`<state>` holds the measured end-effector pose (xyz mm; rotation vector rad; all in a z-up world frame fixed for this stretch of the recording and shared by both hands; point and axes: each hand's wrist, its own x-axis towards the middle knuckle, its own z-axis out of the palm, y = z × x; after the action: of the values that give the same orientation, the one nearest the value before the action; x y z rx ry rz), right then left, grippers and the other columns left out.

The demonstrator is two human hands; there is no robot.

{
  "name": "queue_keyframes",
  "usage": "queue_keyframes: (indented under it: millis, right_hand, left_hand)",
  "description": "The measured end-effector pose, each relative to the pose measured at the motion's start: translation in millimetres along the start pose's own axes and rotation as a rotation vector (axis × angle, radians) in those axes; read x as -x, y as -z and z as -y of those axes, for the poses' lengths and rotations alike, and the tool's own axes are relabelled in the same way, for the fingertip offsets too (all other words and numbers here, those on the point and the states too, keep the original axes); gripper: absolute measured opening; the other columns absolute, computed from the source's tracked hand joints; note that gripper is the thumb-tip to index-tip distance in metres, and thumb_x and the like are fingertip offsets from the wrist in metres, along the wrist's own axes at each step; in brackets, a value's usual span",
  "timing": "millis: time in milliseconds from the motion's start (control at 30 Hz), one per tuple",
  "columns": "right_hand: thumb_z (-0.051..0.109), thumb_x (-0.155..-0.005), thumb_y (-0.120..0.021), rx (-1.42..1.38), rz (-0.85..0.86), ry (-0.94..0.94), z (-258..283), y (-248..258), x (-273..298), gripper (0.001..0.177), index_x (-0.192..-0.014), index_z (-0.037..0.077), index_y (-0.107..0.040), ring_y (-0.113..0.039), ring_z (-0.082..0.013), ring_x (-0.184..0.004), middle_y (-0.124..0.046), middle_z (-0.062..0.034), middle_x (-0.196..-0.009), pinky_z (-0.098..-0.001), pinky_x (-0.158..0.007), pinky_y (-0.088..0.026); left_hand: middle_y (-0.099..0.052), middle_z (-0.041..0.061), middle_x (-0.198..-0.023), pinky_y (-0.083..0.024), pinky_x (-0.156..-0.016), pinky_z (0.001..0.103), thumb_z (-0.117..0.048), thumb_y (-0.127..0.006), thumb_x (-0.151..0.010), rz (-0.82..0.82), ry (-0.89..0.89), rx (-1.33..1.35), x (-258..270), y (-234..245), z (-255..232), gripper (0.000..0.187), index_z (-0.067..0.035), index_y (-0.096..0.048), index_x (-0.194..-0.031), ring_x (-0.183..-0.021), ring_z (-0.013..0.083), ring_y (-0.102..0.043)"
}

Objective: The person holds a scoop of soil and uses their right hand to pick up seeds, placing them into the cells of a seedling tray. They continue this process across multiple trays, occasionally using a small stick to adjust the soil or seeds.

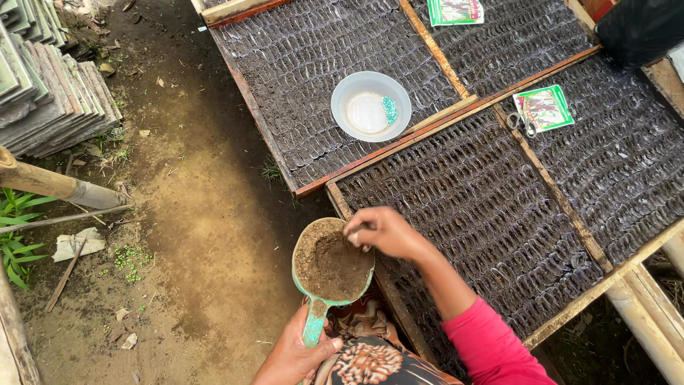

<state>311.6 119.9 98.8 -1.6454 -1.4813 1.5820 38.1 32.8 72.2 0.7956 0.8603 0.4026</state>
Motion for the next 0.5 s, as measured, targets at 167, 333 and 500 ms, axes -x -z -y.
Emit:
queue_keyframes:
  millis: [167, 333, 500]
  right_hand:
    - [0.000, -0.098, -0.063, -0.131, -0.618, -0.307, -25.8, 82.3, -23.5, 0.021, -0.113, 0.009, -0.074, -0.070, -0.0072, -0.064, -0.079, -0.0128, -0.098, -0.0106, -0.037, -0.037]
    - [-0.009, -0.093, -0.058, -0.098, -0.903, -0.237, -91.8, 153.0, -45.3, 0.033, -0.114, 0.010, -0.073, -0.071, -0.0106, -0.079, -0.073, -0.0124, -0.116, -0.0172, -0.065, -0.060]
    - [-0.008, -0.094, -0.062, -0.301, -1.020, -0.189, -94.7, 180.9, -42.3, 0.019, -0.108, 0.000, -0.073, -0.073, -0.0142, -0.076, -0.074, -0.0160, -0.103, -0.0191, -0.071, -0.067]
  left_hand:
    - [-0.068, 0.004, -0.094, -0.046, -0.073, 0.022, -0.007, -0.084, -0.077, -0.014, -0.012, 0.049, 1.7, -0.6, 9.7, 0.072, -0.009, -0.053, -0.142, -0.075, 0.0074, -0.055]
    - [-0.053, 0.004, -0.089, -0.044, -0.067, 0.024, -0.007, -0.085, -0.077, -0.031, 0.018, -0.059, -1.1, 10.6, 28.4, 0.053, -0.009, -0.060, -0.123, -0.072, 0.0093, -0.053]
    - [-0.054, 0.005, -0.094, -0.043, -0.065, 0.022, -0.008, -0.086, -0.075, -0.035, 0.025, -0.050, -3.6, 13.0, 39.2, 0.056, -0.009, -0.061, -0.125, -0.072, 0.0089, -0.051]
